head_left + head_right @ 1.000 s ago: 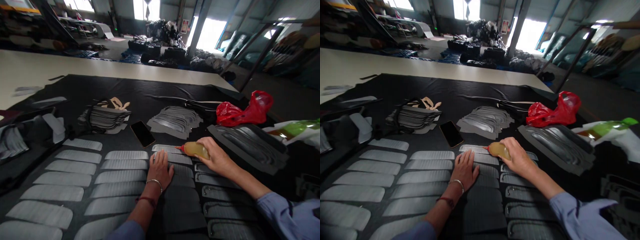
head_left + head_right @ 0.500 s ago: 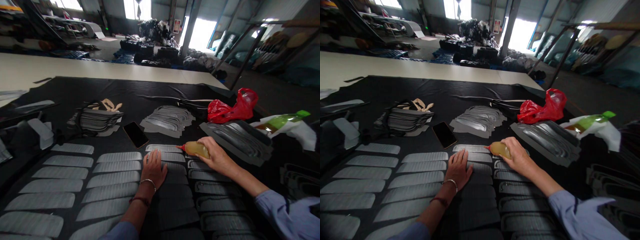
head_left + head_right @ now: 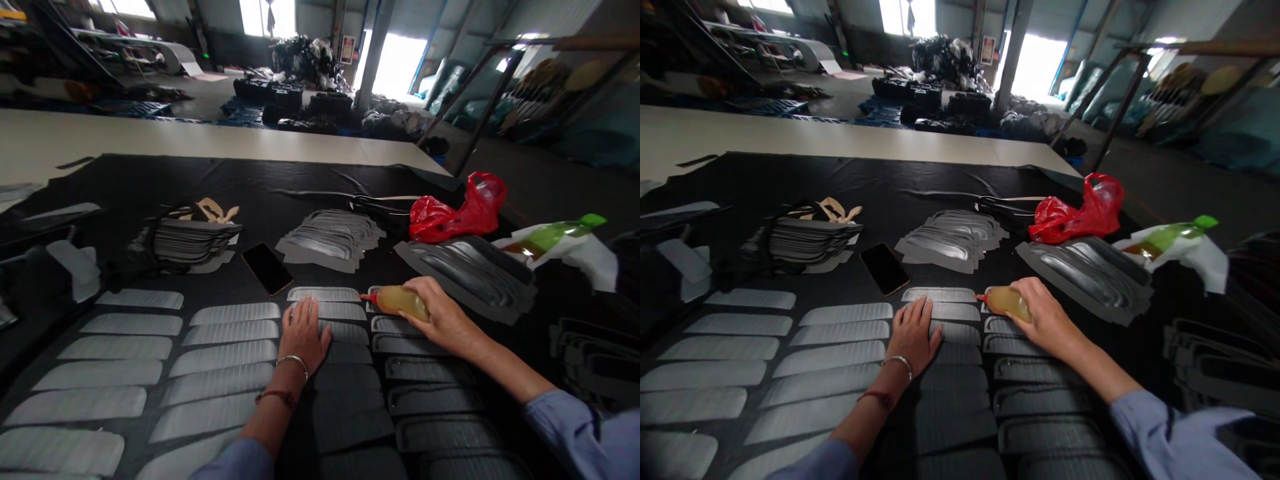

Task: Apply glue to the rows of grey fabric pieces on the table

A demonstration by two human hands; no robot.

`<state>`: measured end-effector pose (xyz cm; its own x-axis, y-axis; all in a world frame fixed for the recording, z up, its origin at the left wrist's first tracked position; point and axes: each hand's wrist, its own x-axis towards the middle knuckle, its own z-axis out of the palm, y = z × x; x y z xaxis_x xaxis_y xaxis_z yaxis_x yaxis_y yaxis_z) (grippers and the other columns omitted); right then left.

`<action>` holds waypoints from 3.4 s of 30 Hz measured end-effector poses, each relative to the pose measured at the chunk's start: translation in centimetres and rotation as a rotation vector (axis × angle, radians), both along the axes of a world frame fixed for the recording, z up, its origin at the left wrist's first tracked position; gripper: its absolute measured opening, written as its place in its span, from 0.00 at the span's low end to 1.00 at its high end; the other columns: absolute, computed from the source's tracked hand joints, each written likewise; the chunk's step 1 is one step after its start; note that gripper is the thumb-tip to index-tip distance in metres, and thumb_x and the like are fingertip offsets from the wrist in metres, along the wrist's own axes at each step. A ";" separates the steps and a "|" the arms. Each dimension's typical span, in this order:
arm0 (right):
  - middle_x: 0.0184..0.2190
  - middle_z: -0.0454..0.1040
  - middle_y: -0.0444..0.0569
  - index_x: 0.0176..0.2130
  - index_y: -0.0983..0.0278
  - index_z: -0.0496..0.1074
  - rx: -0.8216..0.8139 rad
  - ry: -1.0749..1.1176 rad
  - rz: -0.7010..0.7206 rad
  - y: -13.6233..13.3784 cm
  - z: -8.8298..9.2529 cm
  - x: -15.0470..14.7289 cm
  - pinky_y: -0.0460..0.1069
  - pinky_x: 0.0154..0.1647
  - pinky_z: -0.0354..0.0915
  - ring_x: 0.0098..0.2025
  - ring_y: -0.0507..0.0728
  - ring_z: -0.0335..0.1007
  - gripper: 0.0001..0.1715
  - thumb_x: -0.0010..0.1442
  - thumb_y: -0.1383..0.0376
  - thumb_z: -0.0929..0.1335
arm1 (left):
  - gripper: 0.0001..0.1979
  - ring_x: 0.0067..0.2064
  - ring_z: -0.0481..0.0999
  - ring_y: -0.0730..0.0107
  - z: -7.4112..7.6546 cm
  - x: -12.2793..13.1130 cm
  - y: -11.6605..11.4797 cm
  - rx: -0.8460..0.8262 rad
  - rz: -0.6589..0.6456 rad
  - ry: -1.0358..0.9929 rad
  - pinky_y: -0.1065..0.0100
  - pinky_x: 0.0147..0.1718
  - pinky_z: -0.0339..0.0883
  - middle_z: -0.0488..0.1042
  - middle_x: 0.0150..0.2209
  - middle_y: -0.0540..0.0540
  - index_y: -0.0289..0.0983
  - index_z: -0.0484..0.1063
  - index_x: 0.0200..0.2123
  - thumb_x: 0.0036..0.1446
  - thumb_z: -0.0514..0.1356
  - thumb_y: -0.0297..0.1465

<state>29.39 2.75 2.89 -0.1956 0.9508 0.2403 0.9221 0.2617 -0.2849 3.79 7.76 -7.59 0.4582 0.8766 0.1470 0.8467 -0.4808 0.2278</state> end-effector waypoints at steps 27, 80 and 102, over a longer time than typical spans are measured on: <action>0.35 0.68 0.44 0.41 0.59 0.63 -0.138 0.936 -0.600 -0.3 -0.2 -2.7 0.50 0.36 0.64 0.35 0.55 0.66 0.29 0.42 0.52 0.73 | 0.27 0.59 0.57 0.53 -0.1 -0.1 0.3 -0.042 -0.005 -0.010 0.52 0.56 0.49 0.58 0.60 0.37 0.29 0.60 0.57 0.57 0.52 0.38; 0.40 0.67 0.49 0.45 0.59 0.60 -0.274 0.547 -0.196 3.3 -3.5 -9.0 0.53 0.37 0.67 0.38 0.58 0.69 0.28 0.46 0.55 0.70 | 0.26 0.62 0.53 0.53 -1.2 -0.7 -4.2 -0.040 -0.057 -0.105 0.51 0.60 0.47 0.58 0.59 0.36 0.30 0.57 0.57 0.60 0.49 0.39; 0.39 0.64 0.51 0.45 0.59 0.59 -0.073 0.269 0.007 4.3 -3.5 -9.6 0.57 0.42 0.64 0.42 0.61 0.64 0.20 0.52 0.59 0.66 | 0.27 0.62 0.53 0.54 -0.9 -0.7 -4.1 -0.071 -0.053 -0.130 0.51 0.59 0.48 0.58 0.60 0.35 0.30 0.57 0.57 0.60 0.49 0.40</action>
